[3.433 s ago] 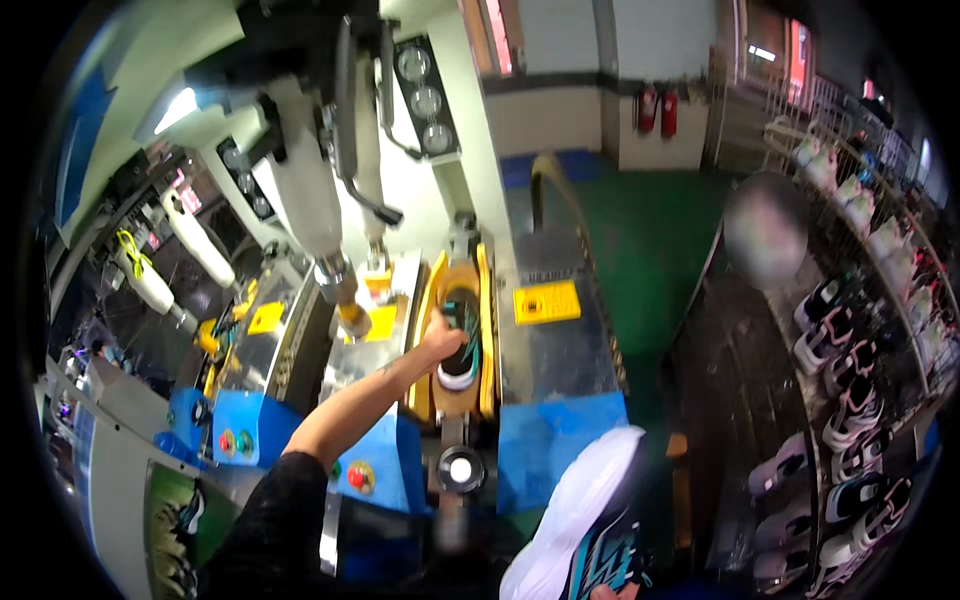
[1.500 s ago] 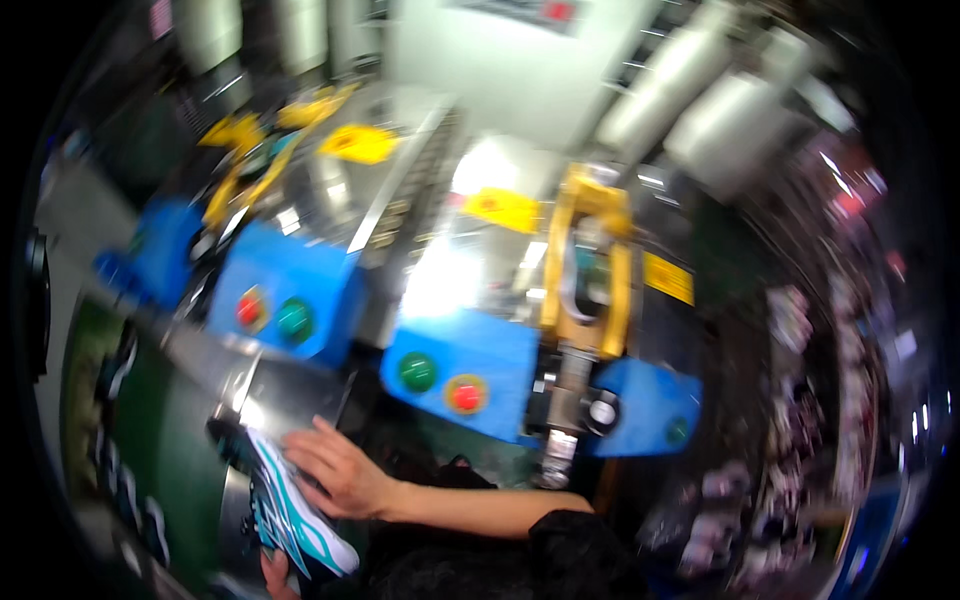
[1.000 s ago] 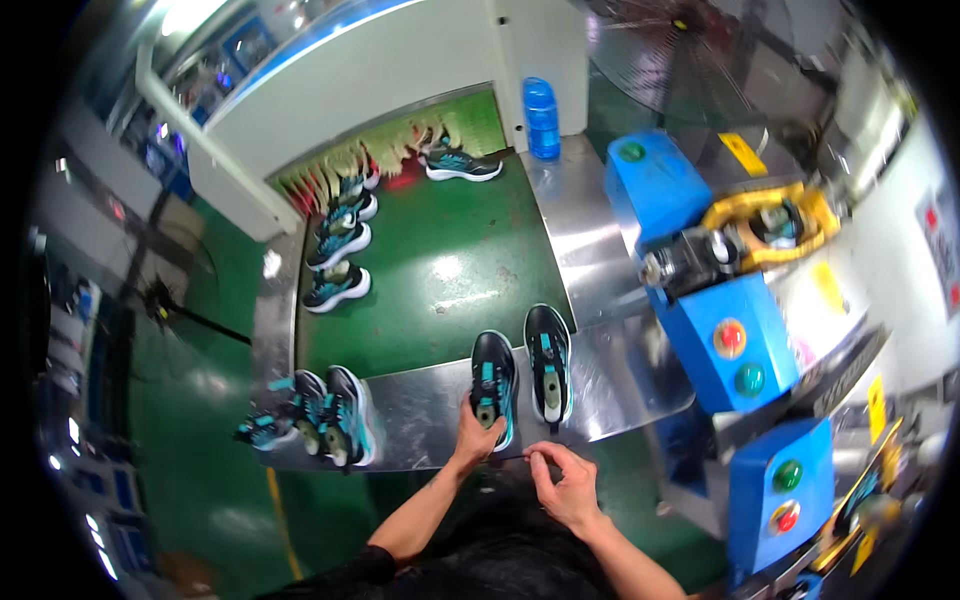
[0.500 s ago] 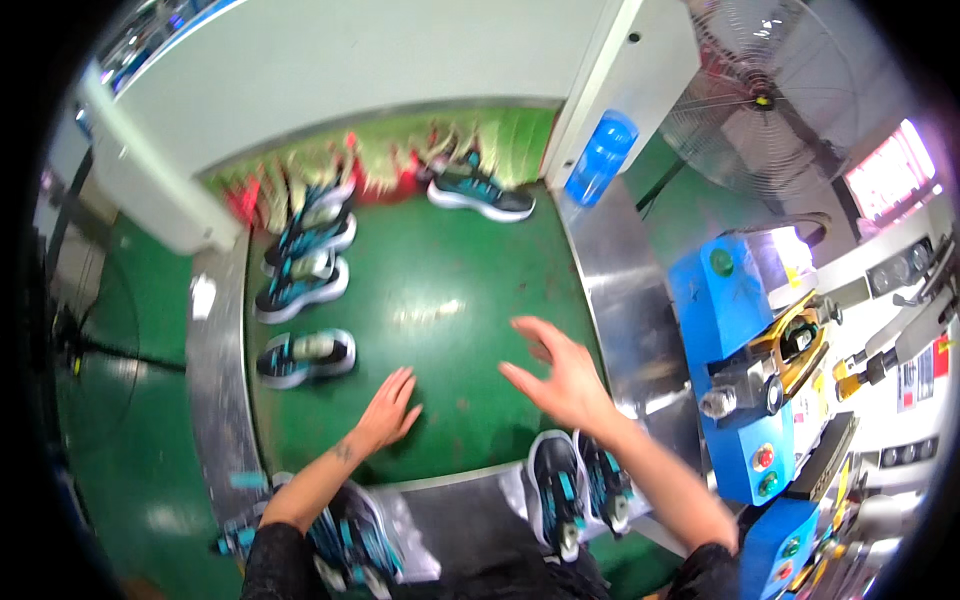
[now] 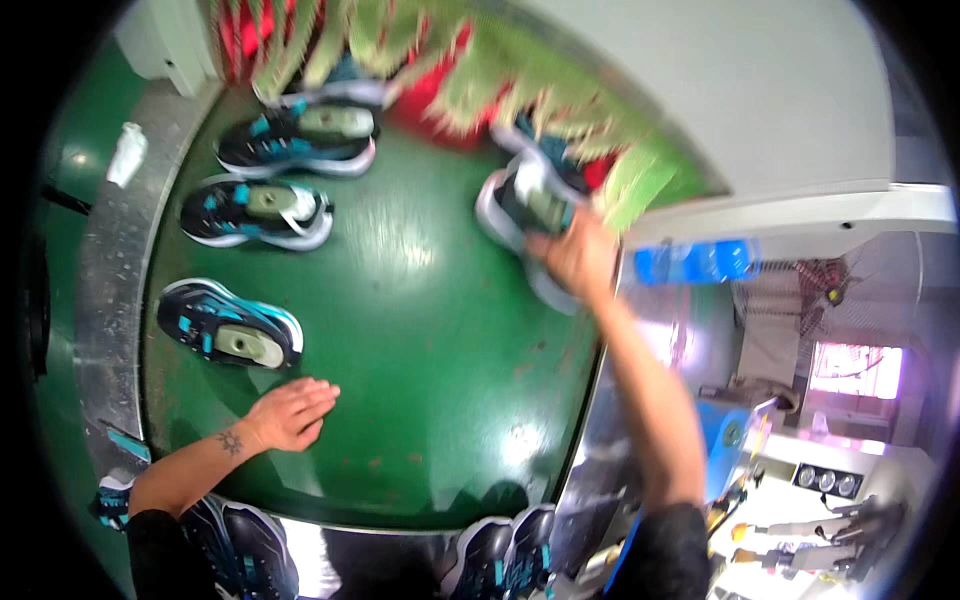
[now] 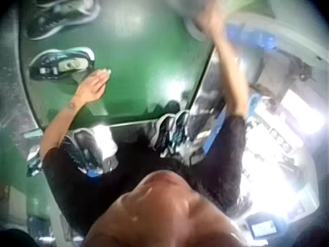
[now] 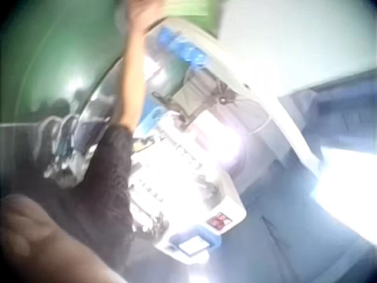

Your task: The person assembles shoes by placing them into a heating or pressing machine and then placing them under a cleaning brush before setting them on a table.

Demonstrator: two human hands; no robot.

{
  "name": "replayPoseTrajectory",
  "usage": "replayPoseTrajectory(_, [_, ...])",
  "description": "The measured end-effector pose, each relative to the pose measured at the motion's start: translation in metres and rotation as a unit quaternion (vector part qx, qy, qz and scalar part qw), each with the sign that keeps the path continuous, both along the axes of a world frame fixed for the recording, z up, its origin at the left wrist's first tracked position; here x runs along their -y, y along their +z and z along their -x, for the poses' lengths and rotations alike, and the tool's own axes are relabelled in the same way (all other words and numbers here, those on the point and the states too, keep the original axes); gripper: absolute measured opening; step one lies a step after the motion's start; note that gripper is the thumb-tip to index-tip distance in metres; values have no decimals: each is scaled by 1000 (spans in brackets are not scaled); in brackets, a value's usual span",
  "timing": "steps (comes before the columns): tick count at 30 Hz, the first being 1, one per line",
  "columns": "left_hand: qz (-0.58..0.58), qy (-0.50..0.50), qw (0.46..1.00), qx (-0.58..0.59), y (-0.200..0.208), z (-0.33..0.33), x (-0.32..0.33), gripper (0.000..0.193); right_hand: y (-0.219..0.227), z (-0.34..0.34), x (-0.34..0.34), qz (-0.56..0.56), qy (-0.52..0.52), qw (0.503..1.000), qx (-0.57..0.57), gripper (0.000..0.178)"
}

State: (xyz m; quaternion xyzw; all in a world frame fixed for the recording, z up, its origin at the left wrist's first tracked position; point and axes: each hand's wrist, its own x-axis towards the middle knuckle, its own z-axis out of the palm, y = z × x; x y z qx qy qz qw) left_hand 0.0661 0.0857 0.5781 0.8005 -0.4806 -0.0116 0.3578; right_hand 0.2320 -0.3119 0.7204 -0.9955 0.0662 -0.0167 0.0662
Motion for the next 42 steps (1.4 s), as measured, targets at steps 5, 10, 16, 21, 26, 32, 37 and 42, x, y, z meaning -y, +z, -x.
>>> replayPoseTrajectory(5, [-27, 26, 998, -52, -4, 18, 16, 41, 42, 246, -72, -335, -167, 927, -39, 70])
replayPoseTrajectory(10, [-56, 5, 671, -740, 105, 68, 86, 78, 148, 413, -67, -352, 82, 932, 3, 65])
replayPoseTrajectory(16, [135, -79, 623, -767, 220, 149, 105, 77, 210, 507, -67, -308, 143, 912, 230, 76])
replayPoseTrajectory(21, [180, -194, 729, -631, 280, 267, 174, 87, 174, 623, -116, -524, -40, 812, 255, 97])
replayPoseTrajectory(26, [204, -111, 705, -670, 268, 382, 274, 72, 167, 709, -48, -663, -198, 668, 274, 73])
replayPoseTrajectory(32, [145, -128, 867, -460, 287, 390, 439, 48, 145, 791, 10, -584, -373, 600, 400, 60])
replayPoseTrajectory(37, [71, -214, 972, -62, 250, 312, 691, 53, 194, 757, 46, -595, -385, 582, 399, 61])
replayPoseTrajectory(42, [-95, -301, 923, 222, 196, 319, 811, 49, 183, 751, 61, -465, -495, 661, 319, 78])
